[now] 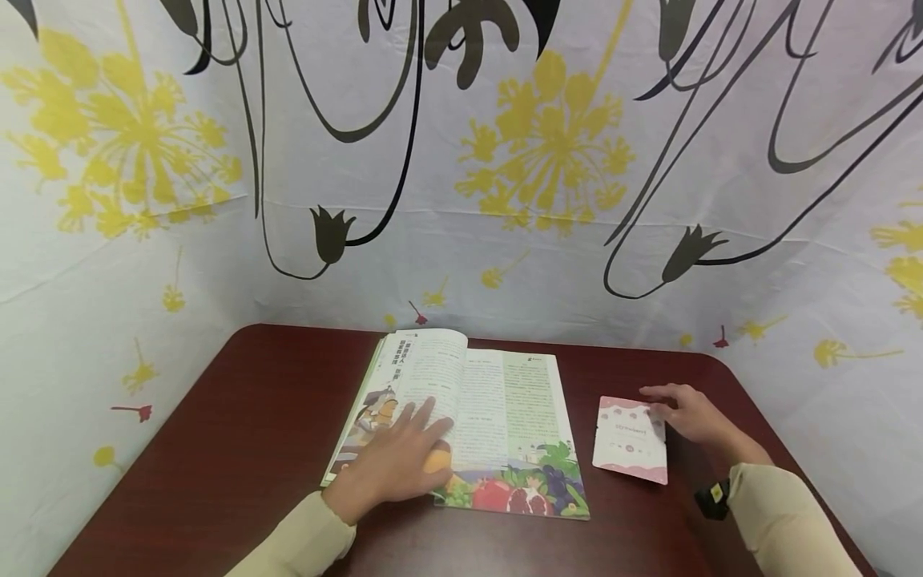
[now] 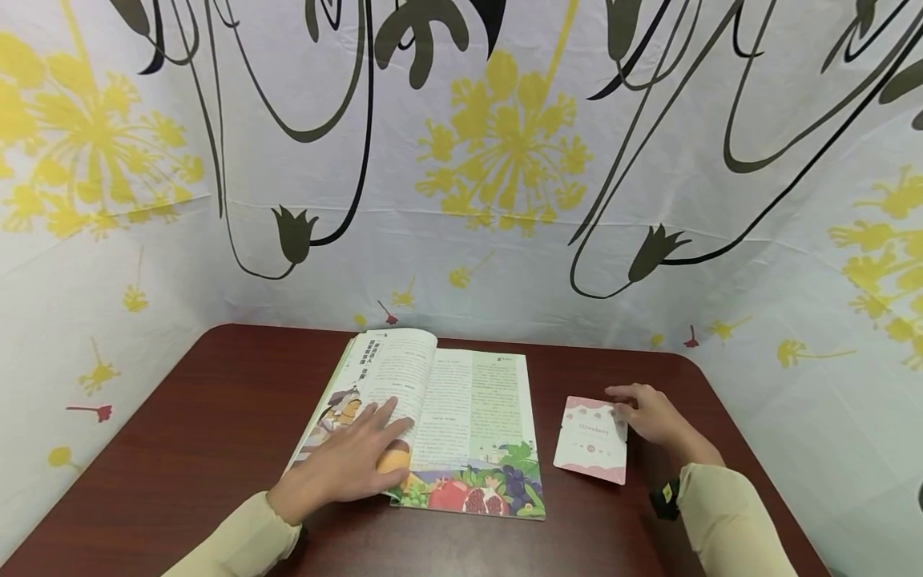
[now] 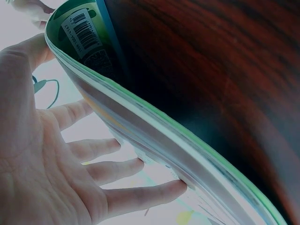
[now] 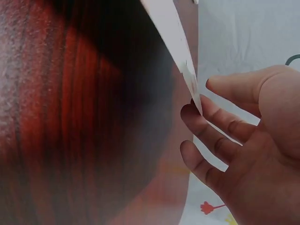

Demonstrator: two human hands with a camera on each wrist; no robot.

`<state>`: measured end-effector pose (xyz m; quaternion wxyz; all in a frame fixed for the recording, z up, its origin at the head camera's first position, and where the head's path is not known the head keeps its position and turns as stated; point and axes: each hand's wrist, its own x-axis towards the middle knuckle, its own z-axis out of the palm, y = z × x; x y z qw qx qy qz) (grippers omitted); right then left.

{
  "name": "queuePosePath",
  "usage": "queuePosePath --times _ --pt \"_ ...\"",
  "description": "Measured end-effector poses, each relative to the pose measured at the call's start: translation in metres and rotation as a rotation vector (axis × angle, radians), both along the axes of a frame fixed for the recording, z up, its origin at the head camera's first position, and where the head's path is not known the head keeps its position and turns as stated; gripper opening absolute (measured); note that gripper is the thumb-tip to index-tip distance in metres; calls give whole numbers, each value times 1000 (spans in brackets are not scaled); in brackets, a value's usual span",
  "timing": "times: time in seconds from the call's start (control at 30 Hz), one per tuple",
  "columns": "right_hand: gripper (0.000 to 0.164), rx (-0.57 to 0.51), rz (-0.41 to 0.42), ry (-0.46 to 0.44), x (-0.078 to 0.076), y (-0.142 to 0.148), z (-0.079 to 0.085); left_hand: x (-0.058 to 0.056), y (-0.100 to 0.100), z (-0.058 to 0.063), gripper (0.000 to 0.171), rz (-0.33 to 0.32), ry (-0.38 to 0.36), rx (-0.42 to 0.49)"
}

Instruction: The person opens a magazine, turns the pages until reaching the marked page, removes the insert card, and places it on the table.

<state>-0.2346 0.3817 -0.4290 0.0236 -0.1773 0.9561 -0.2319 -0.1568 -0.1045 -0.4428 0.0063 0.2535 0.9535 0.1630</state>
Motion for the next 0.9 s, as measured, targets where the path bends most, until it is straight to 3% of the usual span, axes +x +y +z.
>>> queuePosePath --times 0.63,0.9 --pt "43 -22 -11 -35 4 -6 -4 1 -3 4 64 -6 11 -6" --pt "51 40 -61 0 9 -4 0 -8 -12 4 58 23 109 -14"
